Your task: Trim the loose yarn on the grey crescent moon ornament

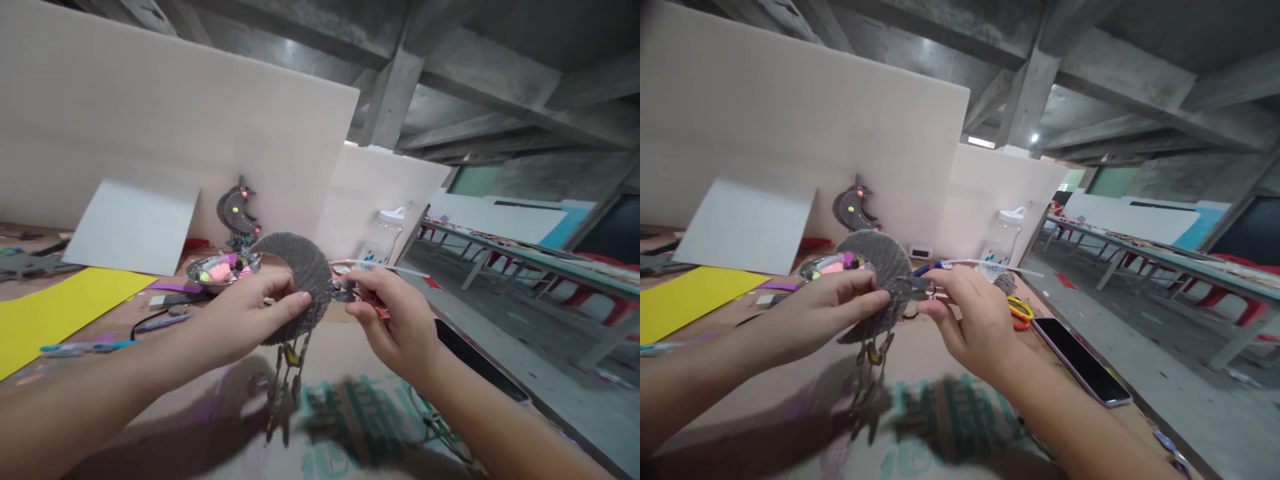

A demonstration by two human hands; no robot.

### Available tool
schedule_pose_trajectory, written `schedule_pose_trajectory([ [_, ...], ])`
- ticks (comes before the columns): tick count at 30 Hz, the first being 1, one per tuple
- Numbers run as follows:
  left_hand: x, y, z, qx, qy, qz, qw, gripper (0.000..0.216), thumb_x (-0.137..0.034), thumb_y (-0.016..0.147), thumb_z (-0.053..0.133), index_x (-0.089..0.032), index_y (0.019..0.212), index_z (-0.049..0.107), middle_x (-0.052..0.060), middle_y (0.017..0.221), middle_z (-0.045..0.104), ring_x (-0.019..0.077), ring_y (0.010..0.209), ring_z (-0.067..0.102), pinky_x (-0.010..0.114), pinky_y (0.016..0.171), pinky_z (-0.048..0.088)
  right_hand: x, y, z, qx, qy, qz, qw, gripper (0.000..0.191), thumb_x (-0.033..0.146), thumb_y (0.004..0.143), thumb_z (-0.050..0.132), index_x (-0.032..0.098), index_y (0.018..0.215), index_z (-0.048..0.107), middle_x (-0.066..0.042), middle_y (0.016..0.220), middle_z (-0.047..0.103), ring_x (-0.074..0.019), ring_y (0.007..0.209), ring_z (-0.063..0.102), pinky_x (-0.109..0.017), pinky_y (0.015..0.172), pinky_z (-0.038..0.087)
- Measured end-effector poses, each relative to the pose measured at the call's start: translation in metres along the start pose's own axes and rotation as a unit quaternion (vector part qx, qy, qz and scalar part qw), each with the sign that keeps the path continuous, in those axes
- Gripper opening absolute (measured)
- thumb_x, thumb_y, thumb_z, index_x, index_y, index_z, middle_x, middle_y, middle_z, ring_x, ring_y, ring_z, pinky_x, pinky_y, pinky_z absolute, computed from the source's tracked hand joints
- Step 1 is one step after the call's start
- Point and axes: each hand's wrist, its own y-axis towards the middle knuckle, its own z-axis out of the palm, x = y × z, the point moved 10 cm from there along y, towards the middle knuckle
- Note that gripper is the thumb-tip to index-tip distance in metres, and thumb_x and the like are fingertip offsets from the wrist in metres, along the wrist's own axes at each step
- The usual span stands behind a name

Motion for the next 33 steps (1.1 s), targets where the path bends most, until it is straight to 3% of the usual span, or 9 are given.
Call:
schedule_pose_trajectory([
  [4,-0.007,-0.004,0.000,-0.008,0.082,0.013,0.997,0.034,-0.041,0.085,0.049,-0.016,0.062,0.049,-0.004,0.062,0.045,0.0091,0.056,0.043,0.018,0.047,0.032,0.006,0.006,-0.005,0.018,-0.056,-0.020,0.998,0.021,0.031,0.089,0.051,0.015,0.100,0.057,-0.006,0.078,0.062,-0.0155,0.072,0.057,-0.027,0.065,0.043],
  [11,-0.013,-0.004,0.004,0.011,0.051,0.011,0.999,0.029,-0.031,0.085,0.047,-0.016,0.060,0.046,-0.005,0.059,0.039,0.0072,0.053,0.039,0.017,0.046,0.029,0.011,0.006,-0.004,0.042,-0.100,-0.056,0.993,0.018,0.029,0.088,0.052,0.015,0.098,0.059,-0.008,0.087,0.066,-0.0169,0.077,0.058,-0.029,0.070,0.044],
  [16,-0.011,-0.005,0.006,0.016,0.032,-0.010,0.999,0.028,-0.032,0.085,0.047,-0.016,0.062,0.046,-0.006,0.059,0.037,0.0065,0.052,0.037,0.017,0.044,0.028,0.013,0.005,-0.001,0.050,-0.135,-0.099,0.985,0.019,0.030,0.088,0.051,0.015,0.095,0.060,-0.007,0.079,0.065,-0.0165,0.071,0.056,-0.028,0.065,0.042],
  [26,-0.032,-0.007,-0.001,-0.012,0.162,0.052,0.985,0.029,-0.028,0.084,0.047,-0.016,0.057,0.044,-0.005,0.057,0.041,0.0085,0.056,0.042,0.019,0.051,0.031,0.009,0.006,-0.001,0.055,-0.147,-0.099,0.983,0.019,0.031,0.089,0.051,0.016,0.095,0.060,-0.007,0.077,0.065,-0.0157,0.071,0.058,-0.026,0.060,0.040],
  [33,-0.033,-0.010,-0.001,-0.009,0.181,0.034,0.983,0.028,-0.029,0.083,0.047,-0.016,0.058,0.049,-0.005,0.056,0.044,0.0099,0.057,0.044,0.021,0.052,0.032,0.012,0.007,0.001,0.069,-0.150,-0.112,0.980,0.016,0.029,0.089,0.050,0.017,0.093,0.060,-0.005,0.073,0.064,-0.0160,0.071,0.058,-0.027,0.062,0.041],
])
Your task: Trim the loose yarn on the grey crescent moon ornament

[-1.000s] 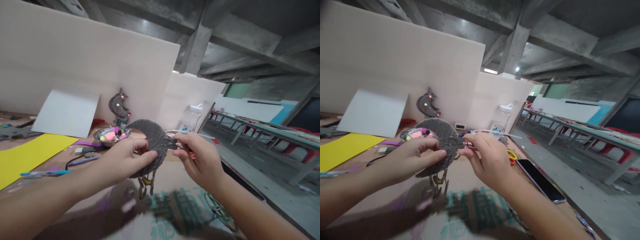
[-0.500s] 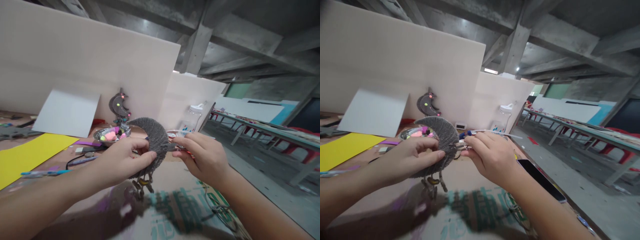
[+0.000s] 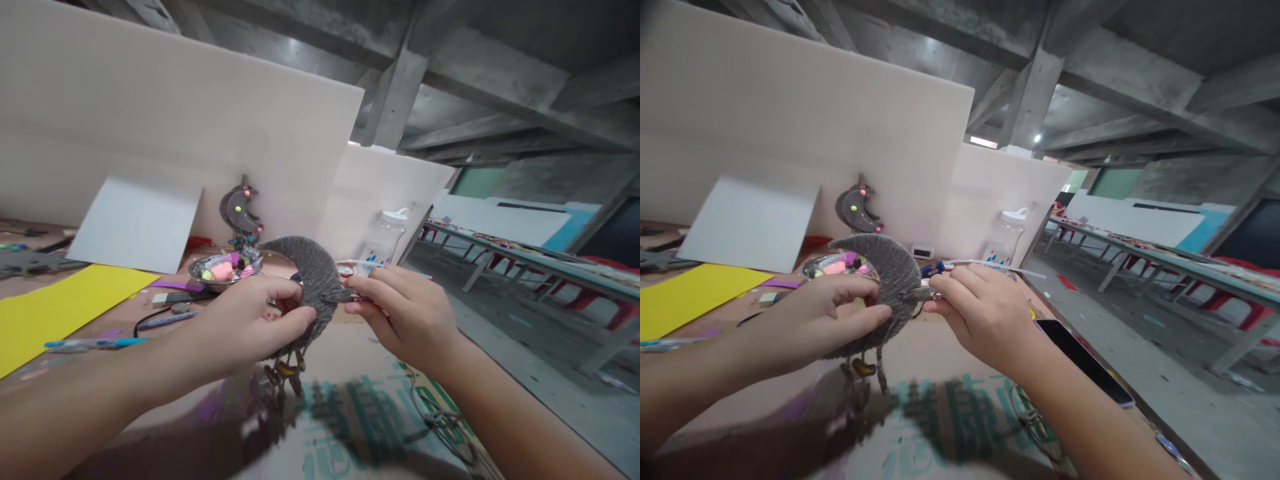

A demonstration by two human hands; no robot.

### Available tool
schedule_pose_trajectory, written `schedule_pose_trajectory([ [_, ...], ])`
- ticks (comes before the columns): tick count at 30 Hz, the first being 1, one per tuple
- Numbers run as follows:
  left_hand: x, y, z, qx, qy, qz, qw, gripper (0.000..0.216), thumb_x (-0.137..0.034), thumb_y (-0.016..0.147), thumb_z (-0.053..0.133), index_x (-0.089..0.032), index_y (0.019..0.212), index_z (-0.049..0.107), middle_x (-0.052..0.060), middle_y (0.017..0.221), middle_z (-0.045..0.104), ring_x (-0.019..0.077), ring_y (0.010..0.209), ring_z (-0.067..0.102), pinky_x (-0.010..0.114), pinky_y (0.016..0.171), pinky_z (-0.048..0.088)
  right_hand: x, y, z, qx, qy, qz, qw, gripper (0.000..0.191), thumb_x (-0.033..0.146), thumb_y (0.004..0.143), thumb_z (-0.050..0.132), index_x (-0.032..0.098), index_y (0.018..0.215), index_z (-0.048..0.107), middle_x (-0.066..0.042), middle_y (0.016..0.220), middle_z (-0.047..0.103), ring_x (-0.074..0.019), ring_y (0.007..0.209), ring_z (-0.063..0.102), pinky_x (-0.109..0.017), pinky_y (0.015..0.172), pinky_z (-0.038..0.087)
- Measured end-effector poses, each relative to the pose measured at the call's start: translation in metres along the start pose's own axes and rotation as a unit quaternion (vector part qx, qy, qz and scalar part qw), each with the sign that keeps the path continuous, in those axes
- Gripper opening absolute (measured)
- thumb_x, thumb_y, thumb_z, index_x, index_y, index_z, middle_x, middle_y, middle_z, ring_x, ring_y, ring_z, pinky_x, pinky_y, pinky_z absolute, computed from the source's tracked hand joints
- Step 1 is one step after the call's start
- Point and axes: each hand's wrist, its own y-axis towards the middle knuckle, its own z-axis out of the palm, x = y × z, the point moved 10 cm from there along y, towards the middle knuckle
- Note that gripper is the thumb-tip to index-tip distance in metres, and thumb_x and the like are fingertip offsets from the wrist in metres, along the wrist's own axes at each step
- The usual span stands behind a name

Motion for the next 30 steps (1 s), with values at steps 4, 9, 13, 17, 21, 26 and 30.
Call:
schedule_pose_trajectory([
  [4,-0.0003,0.0003,0.0001,0.009,-0.002,-0.011,1.000,0.025,-0.030,0.083,0.046,-0.016,0.065,0.056,-0.004,0.059,0.047,0.0107,0.059,0.045,0.021,0.054,0.033,-0.0020,0.0005,0.0003,-0.002,0.016,0.004,1.000,0.016,0.029,0.089,0.050,0.016,0.092,0.060,-0.006,0.074,0.065,-0.0157,0.071,0.058,-0.027,0.060,0.041],
  [9,0.0026,0.0018,0.0012,0.011,-0.026,-0.011,1.000,0.025,-0.030,0.083,0.047,-0.016,0.064,0.055,-0.004,0.058,0.045,0.0097,0.056,0.043,0.021,0.051,0.032,-0.0037,-0.0008,-0.0018,-0.021,0.033,0.014,0.999,0.017,0.030,0.089,0.050,0.017,0.092,0.060,-0.005,0.075,0.065,-0.0143,0.068,0.058,-0.026,0.060,0.041],
  [13,0.0079,0.0017,0.0032,0.010,-0.063,-0.018,0.998,0.030,-0.030,0.083,0.048,-0.016,0.057,0.046,-0.005,0.055,0.041,0.0076,0.049,0.037,0.020,0.044,0.026,-0.0053,-0.0021,-0.0052,-0.027,0.043,0.025,0.998,0.020,0.031,0.089,0.049,0.016,0.096,0.059,-0.006,0.077,0.065,-0.0146,0.067,0.057,-0.026,0.060,0.042],
  [17,0.0064,0.0012,0.0023,0.008,-0.054,-0.006,0.998,0.029,-0.030,0.083,0.048,-0.017,0.058,0.048,-0.005,0.056,0.045,0.0078,0.050,0.038,0.020,0.045,0.027,-0.0042,-0.0015,-0.0073,-0.023,0.022,0.021,0.999,0.018,0.029,0.089,0.050,0.016,0.096,0.059,-0.006,0.075,0.063,-0.0150,0.066,0.055,-0.026,0.059,0.041],
  [21,0.0045,0.0017,0.0006,0.002,-0.033,0.002,0.999,0.029,-0.029,0.083,0.047,-0.017,0.057,0.047,-0.005,0.055,0.046,0.0082,0.051,0.040,0.020,0.047,0.029,-0.0024,-0.0001,-0.0062,-0.021,0.010,0.009,1.000,0.018,0.030,0.089,0.050,0.016,0.093,0.060,-0.006,0.073,0.063,-0.0145,0.064,0.055,-0.026,0.057,0.040],
  [26,0.0023,0.0030,-0.0013,-0.010,-0.010,0.016,1.000,0.028,-0.028,0.082,0.048,-0.017,0.057,0.047,-0.005,0.055,0.047,0.0092,0.053,0.043,0.021,0.048,0.030,-0.0030,-0.0003,-0.0018,-0.010,0.007,0.010,1.000,0.018,0.030,0.089,0.049,0.017,0.091,0.061,-0.005,0.072,0.064,-0.0149,0.067,0.057,-0.026,0.058,0.040],
  [30,0.0013,0.0017,-0.0016,-0.007,-0.002,0.016,1.000,0.028,-0.029,0.082,0.048,-0.017,0.057,0.048,-0.005,0.054,0.047,0.0097,0.053,0.044,0.021,0.049,0.031,-0.0015,-0.0008,-0.0003,-0.005,0.003,0.010,1.000,0.019,0.030,0.089,0.049,0.016,0.093,0.062,-0.005,0.072,0.064,-0.0149,0.066,0.056,-0.026,0.059,0.040],
])
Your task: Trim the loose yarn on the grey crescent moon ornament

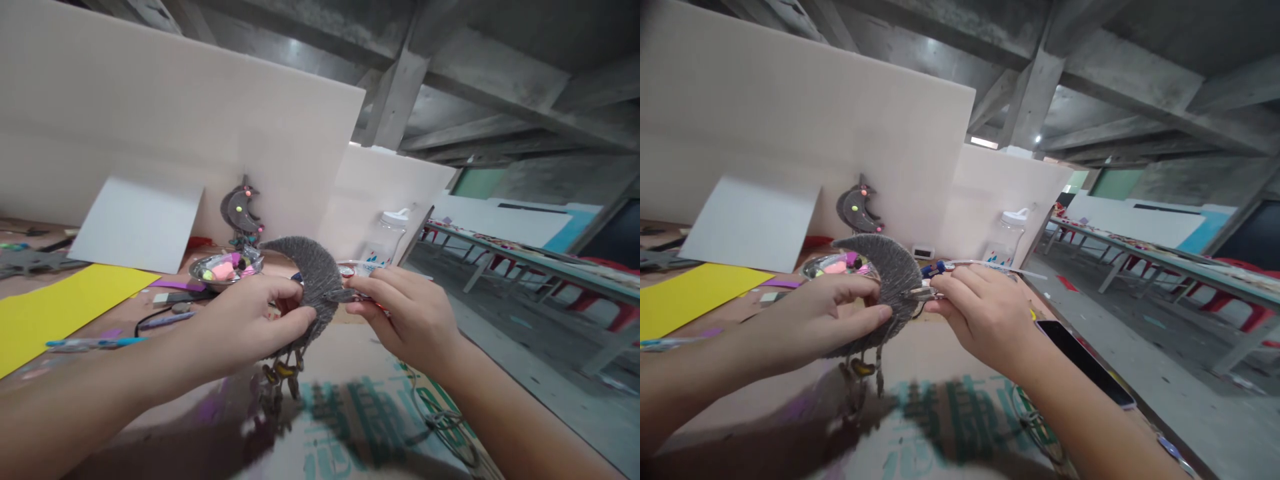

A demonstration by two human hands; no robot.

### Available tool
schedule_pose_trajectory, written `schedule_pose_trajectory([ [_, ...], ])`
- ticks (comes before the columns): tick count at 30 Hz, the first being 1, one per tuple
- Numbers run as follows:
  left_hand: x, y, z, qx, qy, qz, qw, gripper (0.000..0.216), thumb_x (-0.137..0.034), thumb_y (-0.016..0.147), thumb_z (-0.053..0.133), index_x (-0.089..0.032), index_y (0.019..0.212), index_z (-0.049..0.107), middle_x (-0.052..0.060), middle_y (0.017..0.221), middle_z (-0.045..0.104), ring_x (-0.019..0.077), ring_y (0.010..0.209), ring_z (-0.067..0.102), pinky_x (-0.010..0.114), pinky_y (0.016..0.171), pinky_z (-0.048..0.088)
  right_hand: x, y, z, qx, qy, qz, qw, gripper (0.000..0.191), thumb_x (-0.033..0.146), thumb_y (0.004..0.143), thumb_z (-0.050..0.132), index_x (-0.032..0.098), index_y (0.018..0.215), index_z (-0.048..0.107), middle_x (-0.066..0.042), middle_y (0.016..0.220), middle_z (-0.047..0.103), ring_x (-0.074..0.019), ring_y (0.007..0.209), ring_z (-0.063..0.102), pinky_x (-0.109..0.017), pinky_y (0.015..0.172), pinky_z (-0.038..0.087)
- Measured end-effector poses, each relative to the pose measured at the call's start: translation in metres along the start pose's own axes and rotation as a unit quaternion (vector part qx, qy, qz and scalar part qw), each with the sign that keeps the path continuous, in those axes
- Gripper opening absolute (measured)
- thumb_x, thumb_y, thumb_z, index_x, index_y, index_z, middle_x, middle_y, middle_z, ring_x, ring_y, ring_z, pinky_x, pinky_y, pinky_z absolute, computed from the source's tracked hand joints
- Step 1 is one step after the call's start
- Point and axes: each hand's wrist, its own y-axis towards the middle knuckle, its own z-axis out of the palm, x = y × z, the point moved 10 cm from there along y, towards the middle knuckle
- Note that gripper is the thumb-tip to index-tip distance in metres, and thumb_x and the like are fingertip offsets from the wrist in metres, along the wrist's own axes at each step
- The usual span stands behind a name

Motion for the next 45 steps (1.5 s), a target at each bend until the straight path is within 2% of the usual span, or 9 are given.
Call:
schedule_pose_trajectory([
  [21,0.001,-0.002,0.004,0.017,-0.004,-0.004,1.000,0.026,-0.029,0.083,0.047,-0.017,0.061,0.051,-0.004,0.058,0.049,0.0109,0.058,0.048,0.021,0.054,0.034,0.002,-0.001,0.003,-0.004,0.018,-0.018,1.000,0.015,0.027,0.088,0.052,0.015,0.091,0.061,-0.004,0.068,0.061,-0.0142,0.064,0.054,-0.026,0.058,0.038],
  [27,0.009,0.001,0.005,0.016,-0.065,-0.023,0.998,0.026,-0.029,0.083,0.048,-0.017,0.060,0.051,-0.005,0.058,0.050,0.0091,0.053,0.044,0.021,0.048,0.029,-0.010,-0.002,-0.004,-0.028,0.068,0.050,0.996,0.021,0.033,0.089,0.049,0.016,0.097,0.059,-0.004,0.070,0.060,-0.0131,0.060,0.051,-0.026,0.057,0.039],
  [30,0.011,0.001,0.007,0.023,-0.090,-0.027,0.995,0.024,-0.029,0.083,0.048,-0.017,0.063,0.053,-0.005,0.059,0.049,0.0088,0.053,0.043,0.020,0.047,0.028,-0.027,-0.004,-0.004,-0.020,0.133,0.159,0.978,0.024,0.038,0.087,0.051,0.016,0.094,0.059,-0.001,0.065,0.055,-0.0125,0.057,0.049,-0.024,0.053,0.037],
  [33,0.009,0.000,0.010,0.038,-0.098,-0.033,0.994,0.024,-0.028,0.083,0.048,-0.016,0.063,0.053,-0.005,0.059,0.048,0.0084,0.054,0.043,0.020,0.048,0.029,-0.036,-0.007,0.012,0.023,0.269,0.267,0.925,0.025,0.041,0.083,0.054,0.018,0.093,0.058,-0.001,0.071,0.057,-0.0116,0.059,0.050,-0.022,0.051,0.037],
  [35,0.006,0.000,0.012,0.047,-0.098,-0.029,0.994,0.024,-0.028,0.083,0.049,-0.016,0.062,0.051,-0.005,0.058,0.047,0.0081,0.054,0.042,0.020,0.048,0.029,-0.032,-0.010,0.028,0.072,0.340,0.308,0.885,0.020,0.037,0.085,0.052,0.018,0.088,0.057,-0.001,0.075,0.058,-0.0112,0.062,0.050,-0.021,0.053,0.037],
  [37,0.004,0.000,0.013,0.052,-0.096,-0.022,0.994,0.026,-0.029,0.083,0.049,-0.016,0.060,0.048,-0.006,0.057,0.045,0.0078,0.053,0.041,0.019,0.048,0.029,-0.027,-0.011,0.038,0.108,0.362,0.321,0.869,0.022,0.035,0.086,0.049,0.018,0.073,0.055,0.001,0.066,0.050,-0.0098,0.059,0.044,-0.021,0.052,0.035],
  [39,0.005,0.000,0.014,0.054,-0.095,-0.019,0.994,0.029,-0.032,0.083,0.049,-0.016,0.059,0.046,-0.006,0.056,0.043,0.0078,0.052,0.040,0.019,0.047,0.028,-0.023,-0.011,0.041,0.117,0.358,0.317,0.871,0.030,0.035,0.086,0.048,0.017,0.062,0.049,0.003,0.058,0.039,-0.0084,0.054,0.036,-0.021,0.050,0.031],
  [41,0.010,0.001,0.013,0.037,-0.088,-0.025,0.995,0.034,-0.038,0.084,0.048,-0.016,0.059,0.046,-0.005,0.057,0.043,0.0085,0.053,0.042,0.019,0.047,0.029,-0.021,-0.012,0.042,0.110,0.354,0.312,0.875,0.031,0.035,0.086,0.048,0.017,0.060,0.048,0.004,0.057,0.035,-0.0080,0.053,0.033,-0.021,0.049,0.028],
  [45,0.017,0.002,0.002,-0.031,-0.044,-0.033,0.998,0.036,-0.047,0.081,0.050,-0.015,0.064,0.056,0.001,0.071,0.056,0.0139,0.067,0.053,0.022,0.054,0.038,-0.014,-0.015,0.045,0.105,0.361,0.305,0.875,0.025,0.029,0.085,0.049,0.018,0.062,0.047,0.005,0.057,0.034,-0.0078,0.053,0.031,-0.020,0.048,0.025],
])
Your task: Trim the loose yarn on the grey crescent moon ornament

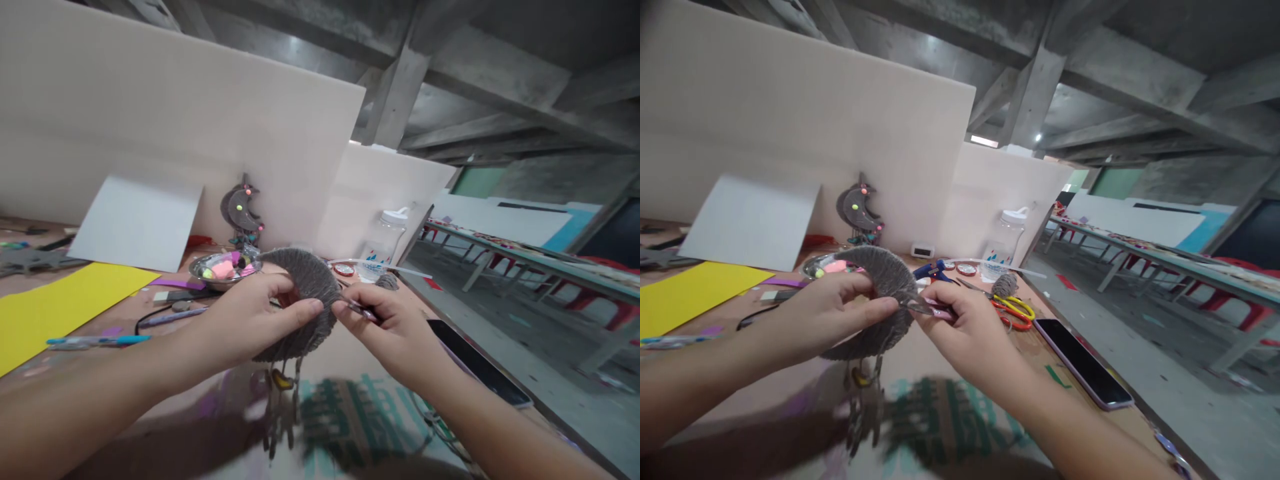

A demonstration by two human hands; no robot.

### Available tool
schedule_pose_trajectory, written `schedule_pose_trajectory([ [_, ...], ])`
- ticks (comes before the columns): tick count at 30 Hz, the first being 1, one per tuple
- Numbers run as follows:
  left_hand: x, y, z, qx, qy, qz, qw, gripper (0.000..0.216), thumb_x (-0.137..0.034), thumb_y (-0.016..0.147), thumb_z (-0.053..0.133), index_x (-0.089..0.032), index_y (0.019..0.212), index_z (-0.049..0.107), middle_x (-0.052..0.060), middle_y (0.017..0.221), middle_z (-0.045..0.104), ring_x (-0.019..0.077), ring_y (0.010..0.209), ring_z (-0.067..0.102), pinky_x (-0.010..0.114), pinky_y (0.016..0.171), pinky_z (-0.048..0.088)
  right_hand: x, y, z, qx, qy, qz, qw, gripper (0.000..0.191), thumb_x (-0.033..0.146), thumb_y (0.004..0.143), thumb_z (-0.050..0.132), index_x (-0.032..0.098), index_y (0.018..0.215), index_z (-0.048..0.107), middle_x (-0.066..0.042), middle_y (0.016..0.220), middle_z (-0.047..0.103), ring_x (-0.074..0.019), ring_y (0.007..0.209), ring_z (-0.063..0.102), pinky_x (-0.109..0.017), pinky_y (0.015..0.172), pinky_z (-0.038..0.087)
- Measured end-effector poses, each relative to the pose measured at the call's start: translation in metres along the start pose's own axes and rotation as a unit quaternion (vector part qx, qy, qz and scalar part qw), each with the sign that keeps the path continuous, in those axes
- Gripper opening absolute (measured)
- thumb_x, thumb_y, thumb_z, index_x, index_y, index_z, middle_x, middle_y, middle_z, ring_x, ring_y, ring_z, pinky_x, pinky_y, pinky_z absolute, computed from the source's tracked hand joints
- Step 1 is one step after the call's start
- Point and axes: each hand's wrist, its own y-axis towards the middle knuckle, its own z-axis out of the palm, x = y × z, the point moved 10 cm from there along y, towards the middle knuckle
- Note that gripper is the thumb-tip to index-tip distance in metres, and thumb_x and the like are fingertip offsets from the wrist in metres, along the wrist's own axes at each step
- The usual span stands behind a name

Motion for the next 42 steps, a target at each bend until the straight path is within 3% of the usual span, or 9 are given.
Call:
schedule_pose_trajectory([
  [7,0.000,-0.002,0.010,0.057,-0.002,-0.009,0.998,0.034,-0.039,0.084,0.047,-0.015,0.060,0.052,-0.003,0.059,0.050,0.0095,0.053,0.044,0.020,0.045,0.030,-0.001,-0.001,0.009,0.016,0.000,0.000,1.000,0.023,0.023,0.084,0.048,0.018,0.062,0.044,0.004,0.059,0.034,-0.0082,0.056,0.032,-0.020,0.050,0.027],
  [14,0.000,-0.002,0.009,0.048,-0.033,-0.002,0.998,0.019,-0.028,0.081,0.052,-0.017,0.068,0.059,-0.004,0.066,0.056,0.0093,0.058,0.048,0.019,0.052,0.036,-0.002,-0.002,0.008,0.014,0.044,0.020,0.999,0.027,0.031,0.086,0.047,0.018,0.062,0.043,0.005,0.057,0.028,-0.0077,0.051,0.026,-0.021,0.046,0.022],
  [21,0.006,-0.001,0.013,0.058,-0.060,-0.037,0.996,0.032,-0.045,0.082,0.051,-0.015,0.079,0.064,0.002,0.077,0.061,0.0142,0.069,0.055,0.022,0.057,0.042,-0.006,-0.001,0.013,0.030,0.055,0.041,0.997,0.027,0.036,0.084,0.050,0.018,0.065,0.046,0.004,0.061,0.035,-0.0089,0.057,0.033,-0.021,0.051,0.027],
  [26,0.017,0.002,0.005,0.012,-0.095,-0.044,0.994,0.044,-0.056,0.079,0.051,-0.016,0.061,0.049,-0.002,0.065,0.046,0.0120,0.061,0.047,0.022,0.053,0.038,-0.008,-0.003,0.015,0.043,0.057,0.058,0.996,0.028,0.038,0.082,0.052,0.018,0.063,0.048,0.004,0.061,0.038,-0.0091,0.057,0.034,-0.022,0.051,0.028],
  [29,0.023,0.002,0.012,0.036,-0.178,-0.056,0.982,0.047,-0.059,0.080,0.048,-0.017,0.060,0.042,-0.004,0.061,0.039,0.0094,0.055,0.041,0.021,0.050,0.035,-0.009,-0.004,0.019,0.060,0.089,0.065,0.992,0.025,0.039,0.084,0.051,0.017,0.071,0.054,0.002,0.066,0.044,-0.0096,0.060,0.037,-0.022,0.053,0.031],
  [33,0.026,0.000,0.012,0.023,-0.221,-0.074,0.972,0.043,-0.056,0.079,0.053,-0.016,0.067,0.049,-0.003,0.065,0.044,0.0094,0.058,0.044,0.022,0.052,0.037,-0.005,-0.005,0.027,0.090,0.129,0.071,0.985,0.017,0.032,0.083,0.052,0.017,0.079,0.059,0.001,0.070,0.049,-0.0097,0.062,0.041,-0.022,0.055,0.034],
  [37,0.025,-0.001,0.016,0.022,-0.277,-0.088,0.957,0.039,-0.052,0.078,0.057,-0.015,0.066,0.054,0.000,0.069,0.052,0.0121,0.064,0.051,0.024,0.057,0.042,-0.001,-0.005,0.024,0.078,0.104,0.049,0.990,0.018,0.033,0.082,0.054,0.017,0.075,0.060,0.000,0.073,0.055,-0.0119,0.067,0.048,-0.023,0.060,0.039],
  [42,0.024,-0.003,0.029,0.079,-0.384,-0.124,0.912,0.037,-0.047,0.076,0.062,-0.014,0.062,0.052,-0.001,0.062,0.053,0.0106,0.059,0.051,0.024,0.056,0.040,0.004,-0.003,0.019,0.063,0.062,0.013,0.996,0.023,0.034,0.082,0.056,0.017,0.067,0.057,0.001,0.067,0.053,-0.0125,0.066,0.048,-0.024,0.060,0.039],
])
